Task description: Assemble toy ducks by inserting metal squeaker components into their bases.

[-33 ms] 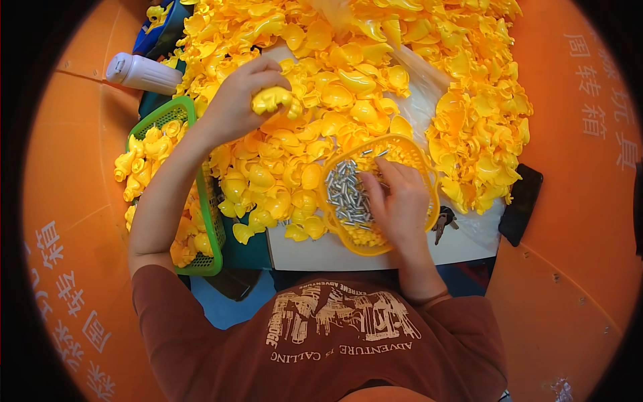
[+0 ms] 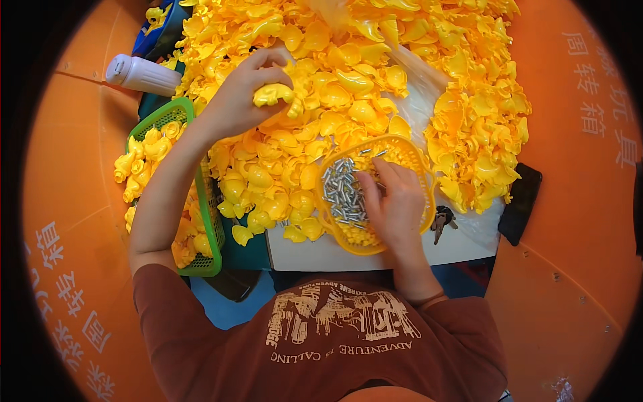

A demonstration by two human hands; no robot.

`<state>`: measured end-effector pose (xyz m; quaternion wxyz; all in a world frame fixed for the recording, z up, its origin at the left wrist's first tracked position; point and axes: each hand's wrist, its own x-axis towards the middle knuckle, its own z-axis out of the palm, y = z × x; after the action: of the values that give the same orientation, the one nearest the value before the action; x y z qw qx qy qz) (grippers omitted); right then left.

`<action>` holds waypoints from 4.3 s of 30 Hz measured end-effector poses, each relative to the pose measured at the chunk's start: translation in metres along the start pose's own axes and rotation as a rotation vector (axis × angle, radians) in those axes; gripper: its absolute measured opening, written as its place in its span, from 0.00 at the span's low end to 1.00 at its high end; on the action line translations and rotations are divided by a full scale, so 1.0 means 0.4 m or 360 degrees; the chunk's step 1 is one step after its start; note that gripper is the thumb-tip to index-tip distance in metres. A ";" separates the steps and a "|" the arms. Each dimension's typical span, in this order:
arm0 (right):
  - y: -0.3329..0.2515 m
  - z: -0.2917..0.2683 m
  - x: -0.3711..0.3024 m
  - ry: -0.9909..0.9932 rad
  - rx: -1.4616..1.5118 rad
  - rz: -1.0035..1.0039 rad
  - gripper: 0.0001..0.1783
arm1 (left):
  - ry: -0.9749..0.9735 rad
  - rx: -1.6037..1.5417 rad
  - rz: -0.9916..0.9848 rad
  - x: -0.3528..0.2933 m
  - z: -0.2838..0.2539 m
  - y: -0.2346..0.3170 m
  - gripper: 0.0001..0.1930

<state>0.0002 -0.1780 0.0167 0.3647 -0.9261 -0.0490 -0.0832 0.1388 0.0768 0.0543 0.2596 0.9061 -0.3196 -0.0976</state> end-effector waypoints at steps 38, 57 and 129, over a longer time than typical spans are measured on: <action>0.004 -0.046 -0.010 -0.0057 0.0427 -0.0336 0.20 | 0.0780 -0.1249 -0.0215 0.126 0.177 0.207 0.21; 0.205 -0.157 0.343 -0.0124 0.0111 -0.0184 0.20 | 0.0516 -0.1725 -0.0742 -0.091 0.110 0.158 0.34; 0.034 0.014 0.500 -0.1133 0.0271 -0.0376 0.10 | 0.0030 -0.0025 -0.0839 0.080 0.043 -0.104 0.19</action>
<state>0.1994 -0.1784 0.0416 0.3883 -0.8515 -0.2858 0.2065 0.1797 0.0773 0.0172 0.2353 0.9568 -0.0694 -0.1559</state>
